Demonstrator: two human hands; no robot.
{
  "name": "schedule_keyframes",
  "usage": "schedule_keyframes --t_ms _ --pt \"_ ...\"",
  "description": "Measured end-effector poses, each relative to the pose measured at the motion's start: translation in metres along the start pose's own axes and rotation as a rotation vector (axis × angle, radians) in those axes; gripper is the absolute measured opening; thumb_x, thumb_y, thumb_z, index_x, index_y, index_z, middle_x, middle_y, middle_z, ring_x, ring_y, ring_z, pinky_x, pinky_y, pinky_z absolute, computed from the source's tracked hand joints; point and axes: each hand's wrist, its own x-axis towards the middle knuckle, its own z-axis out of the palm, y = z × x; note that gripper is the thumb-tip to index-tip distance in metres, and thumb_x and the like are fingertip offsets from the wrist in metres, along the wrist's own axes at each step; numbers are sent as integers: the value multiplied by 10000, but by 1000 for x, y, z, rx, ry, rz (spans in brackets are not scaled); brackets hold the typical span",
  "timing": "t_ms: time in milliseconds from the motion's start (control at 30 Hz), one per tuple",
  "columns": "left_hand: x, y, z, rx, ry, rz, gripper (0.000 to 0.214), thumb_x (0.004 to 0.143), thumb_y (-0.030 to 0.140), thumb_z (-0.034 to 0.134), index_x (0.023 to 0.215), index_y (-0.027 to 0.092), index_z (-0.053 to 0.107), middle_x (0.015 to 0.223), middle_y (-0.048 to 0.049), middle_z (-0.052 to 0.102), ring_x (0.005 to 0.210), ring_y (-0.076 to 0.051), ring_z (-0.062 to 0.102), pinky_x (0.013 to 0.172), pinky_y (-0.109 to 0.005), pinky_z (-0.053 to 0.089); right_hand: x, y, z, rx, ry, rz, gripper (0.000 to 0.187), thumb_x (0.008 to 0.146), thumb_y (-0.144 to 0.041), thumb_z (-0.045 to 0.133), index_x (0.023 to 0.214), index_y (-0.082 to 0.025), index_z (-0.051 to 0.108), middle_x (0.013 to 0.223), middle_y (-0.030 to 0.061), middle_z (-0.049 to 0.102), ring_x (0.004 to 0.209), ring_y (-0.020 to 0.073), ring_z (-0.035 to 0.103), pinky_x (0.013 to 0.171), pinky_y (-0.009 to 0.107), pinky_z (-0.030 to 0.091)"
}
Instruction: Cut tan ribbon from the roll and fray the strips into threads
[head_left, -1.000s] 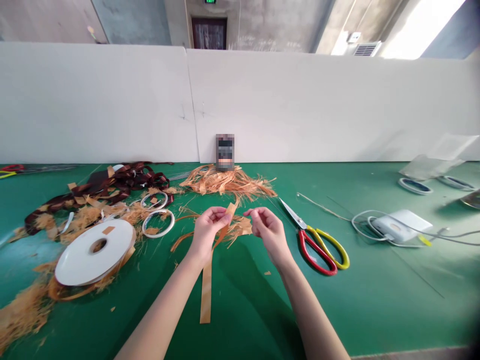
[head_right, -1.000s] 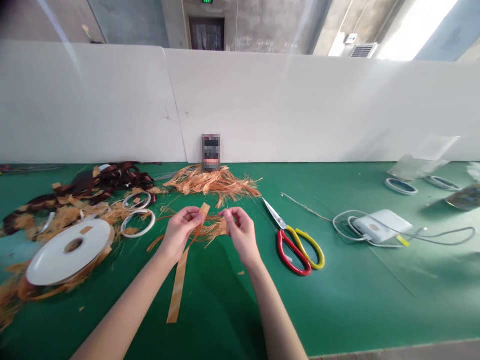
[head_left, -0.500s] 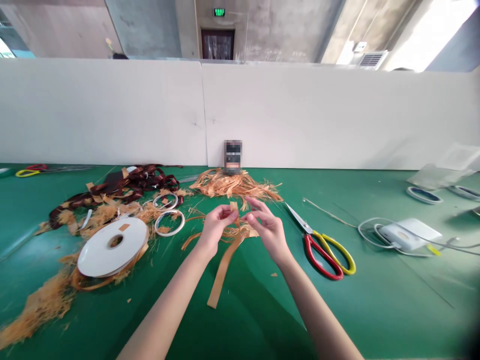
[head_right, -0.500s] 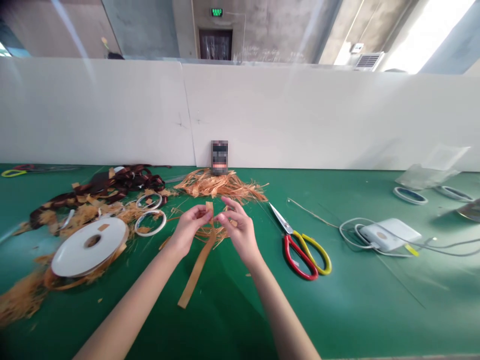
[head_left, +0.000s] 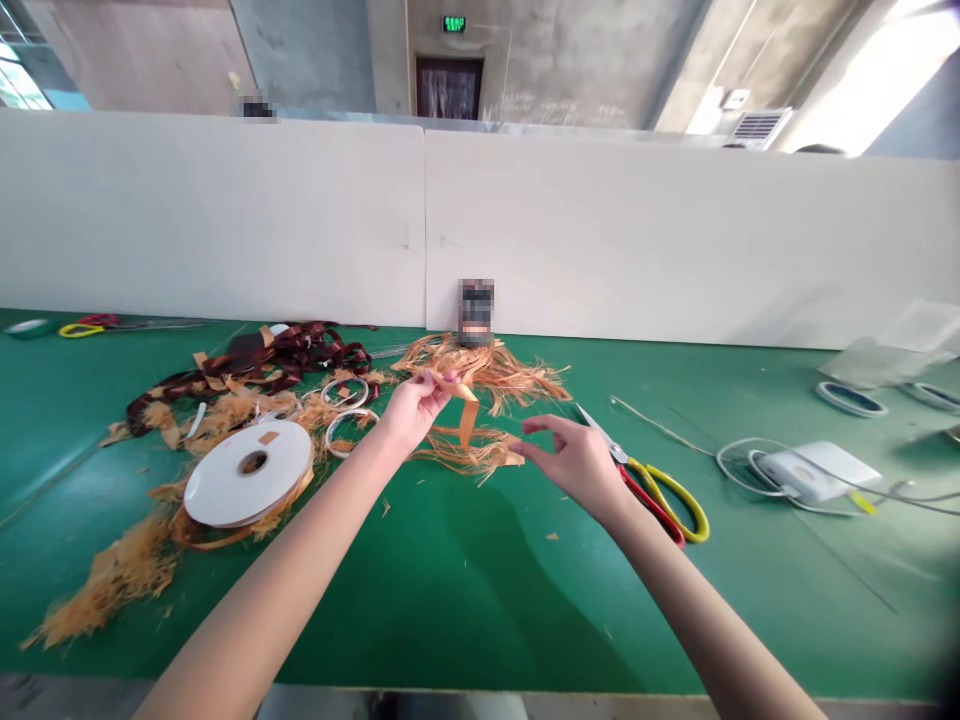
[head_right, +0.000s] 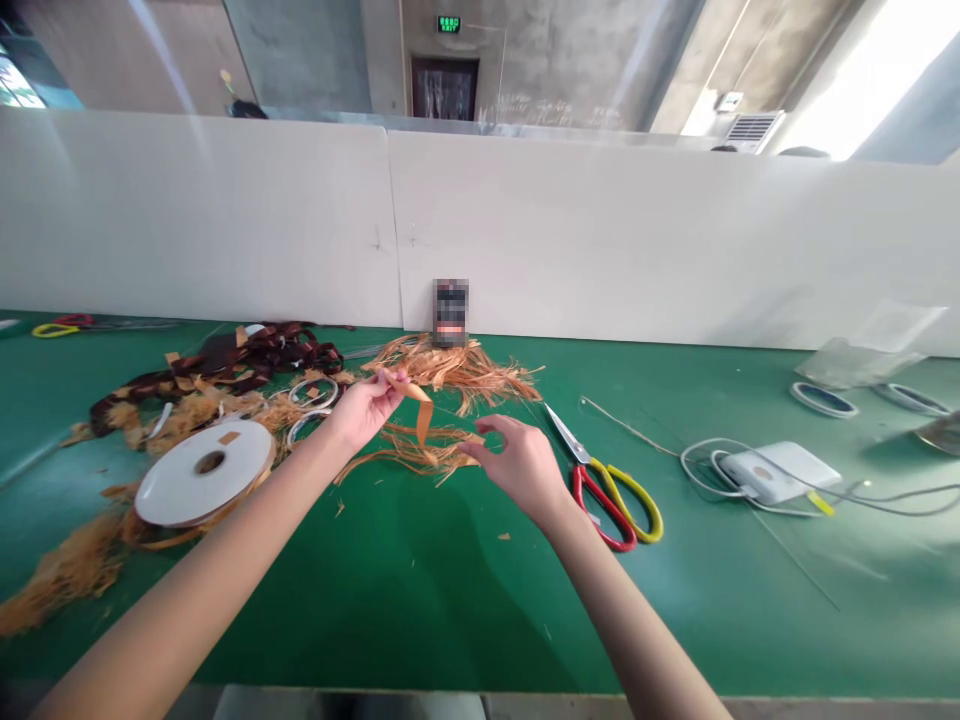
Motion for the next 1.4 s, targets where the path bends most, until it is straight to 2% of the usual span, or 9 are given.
schedule_keyframes --t_ms 133,367,467,600,767,867,1133,1233,1400 --pt "-18 1 -1 23 -63 -56 221 719 -63 440 626 138 441 623 41 437 398 -3 330 401 -136 289 -1 13 5 -278 75 66 298 819 -470 565 782 -201 688 577 50 647 549 207 578 501 288 331" --pt "-33 -21 -11 254 -100 -57 137 771 117 562 682 138 460 657 49 454 371 19 258 377 -135 161 19 -3 1 1202 -11 385 505 917 -559 369 549 -224 455 865 98 731 828 174 682 748 275 527" --pt "-31 -26 -21 365 -111 -24 174 787 196 577 678 153 448 582 74 390 368 3 232 384 -151 127 21 -8 -2 1366 -123 396 488 951 -501 322 558 -228 417 953 105 730 582 100 614 590 221 505" --pt "-25 -21 -36 506 -156 16 180 793 232 555 696 175 414 615 63 446 368 -6 238 397 -166 152 15 -6 -3 961 -275 359 558 887 -659 265 699 -206 531 741 81 733 310 63 238 359 241 259" --pt "-21 -12 -48 754 -243 25 157 850 257 469 731 203 382 666 25 581 367 -35 255 400 -188 212 4 9 5 -201 -399 82 512 632 -710 621 604 -199 637 539 68 629 588 216 572 516 276 327" --pt "-27 -12 -50 956 -265 48 164 872 262 458 730 205 400 723 -2 636 444 -71 406 456 -202 297 6 20 13 -379 -285 120 590 697 -718 541 412 -201 534 501 85 583 614 255 601 551 314 355" --pt "-57 -23 -50 1553 -238 108 148 919 208 367 853 189 498 708 -70 660 623 -200 629 538 -265 364 25 18 -3 1308 -198 485 750 976 -441 -11 861 -198 690 1095 95 706 1000 137 651 855 255 501" --pt "-59 -23 -53 1742 -269 153 133 898 183 401 923 175 532 716 -95 683 684 -241 667 569 -278 391 24 13 -10 1343 -392 537 830 953 -486 -62 874 -143 690 1079 160 708 623 101 645 561 192 512" --pt "-52 -9 -62 1955 -247 278 253 947 267 323 972 169 555 653 -105 677 655 -262 672 563 -274 385 13 11 -16 782 -1126 608 949 820 -768 122 842 -37 726 482 107 630 306 50 164 314 206 180"
